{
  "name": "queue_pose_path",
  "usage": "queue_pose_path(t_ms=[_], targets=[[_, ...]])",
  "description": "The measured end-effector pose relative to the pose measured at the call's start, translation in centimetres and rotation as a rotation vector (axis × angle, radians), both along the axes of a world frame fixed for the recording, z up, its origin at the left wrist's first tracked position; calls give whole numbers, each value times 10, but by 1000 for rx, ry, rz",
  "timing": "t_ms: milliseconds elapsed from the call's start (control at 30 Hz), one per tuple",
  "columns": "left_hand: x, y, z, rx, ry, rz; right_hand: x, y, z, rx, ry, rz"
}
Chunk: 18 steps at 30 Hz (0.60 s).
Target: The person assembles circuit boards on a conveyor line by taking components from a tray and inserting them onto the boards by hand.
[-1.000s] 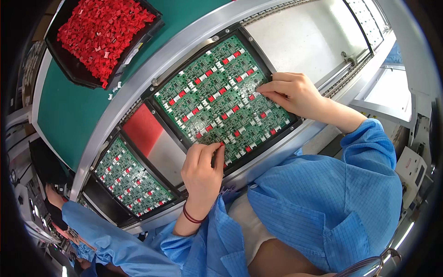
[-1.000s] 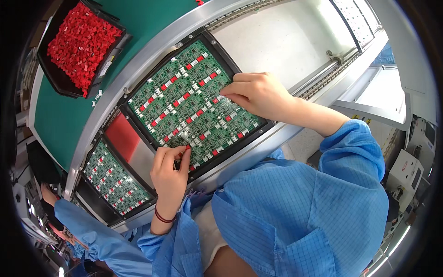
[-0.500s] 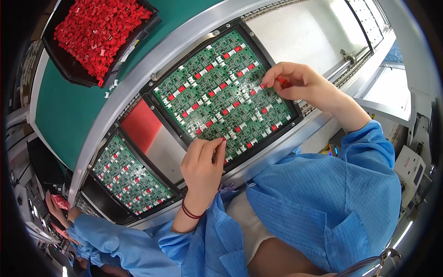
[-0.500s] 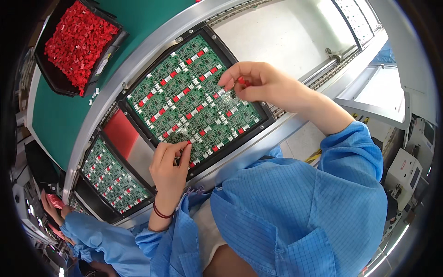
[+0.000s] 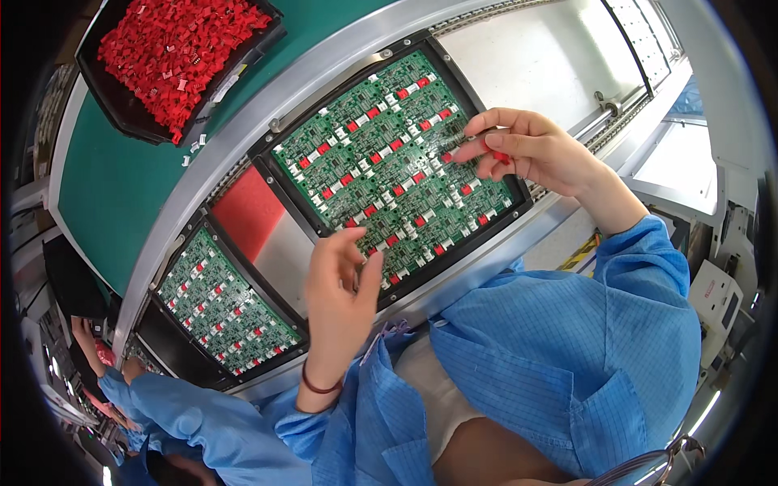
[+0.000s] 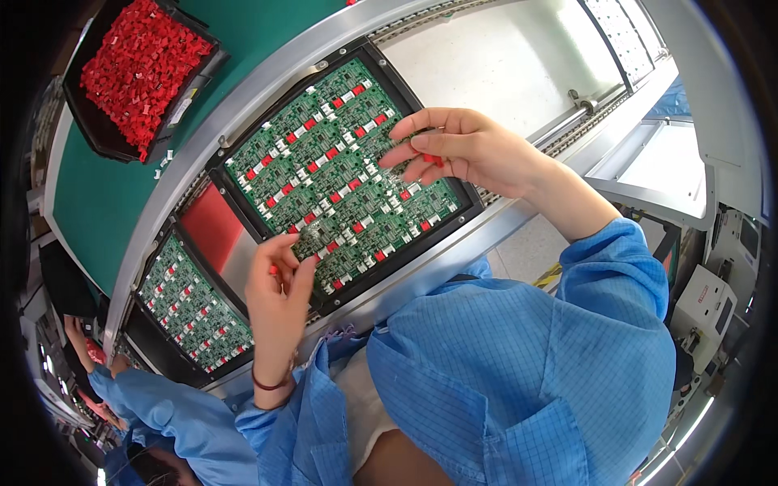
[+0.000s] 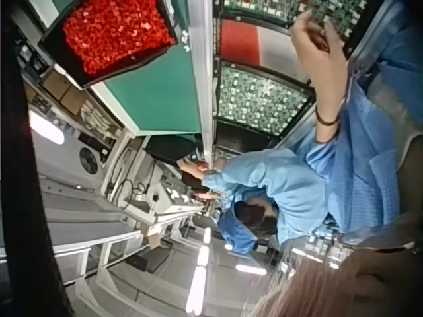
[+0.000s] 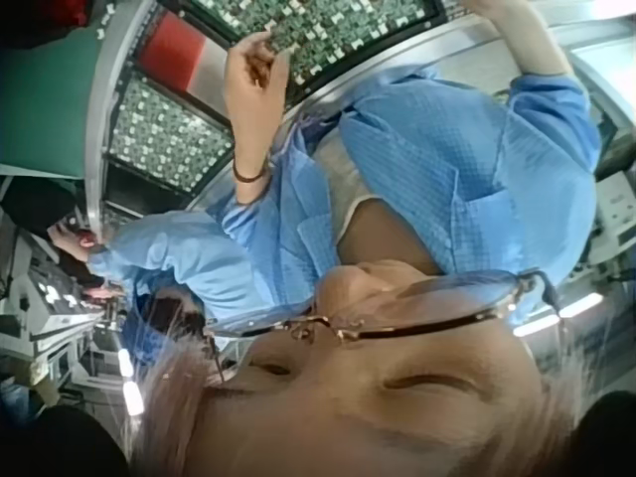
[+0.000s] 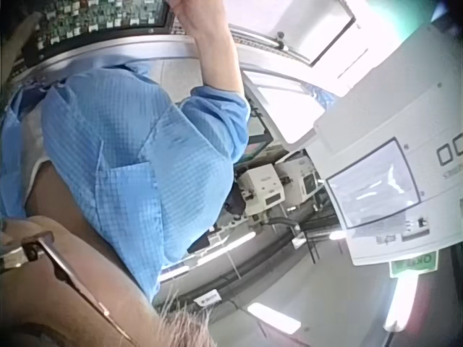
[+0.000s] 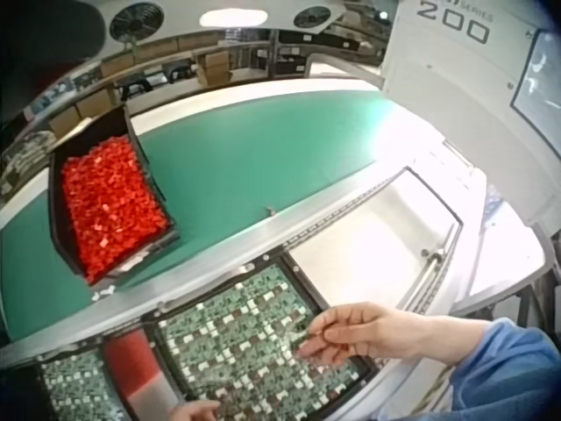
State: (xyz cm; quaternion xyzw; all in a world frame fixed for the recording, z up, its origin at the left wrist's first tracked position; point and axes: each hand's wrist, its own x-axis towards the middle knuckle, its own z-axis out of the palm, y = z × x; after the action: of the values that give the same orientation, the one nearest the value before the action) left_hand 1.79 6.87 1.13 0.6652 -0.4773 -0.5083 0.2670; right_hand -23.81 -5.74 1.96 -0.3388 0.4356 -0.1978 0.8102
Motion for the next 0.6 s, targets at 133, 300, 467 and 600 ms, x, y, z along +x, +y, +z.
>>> queue_pose_path(t_ms=[133,300,467,600], targets=[[17,8,-8,31,621,79,-1,5,-3,42,-14,-4],[20,14,-15,151,832,120,-2,9,-2,50,-15,53],[20,15,-10,162,756,135,-5,15,0,7,5,63],[26,21,-13,90,690,181,3,19,9,-82,211,-18]])
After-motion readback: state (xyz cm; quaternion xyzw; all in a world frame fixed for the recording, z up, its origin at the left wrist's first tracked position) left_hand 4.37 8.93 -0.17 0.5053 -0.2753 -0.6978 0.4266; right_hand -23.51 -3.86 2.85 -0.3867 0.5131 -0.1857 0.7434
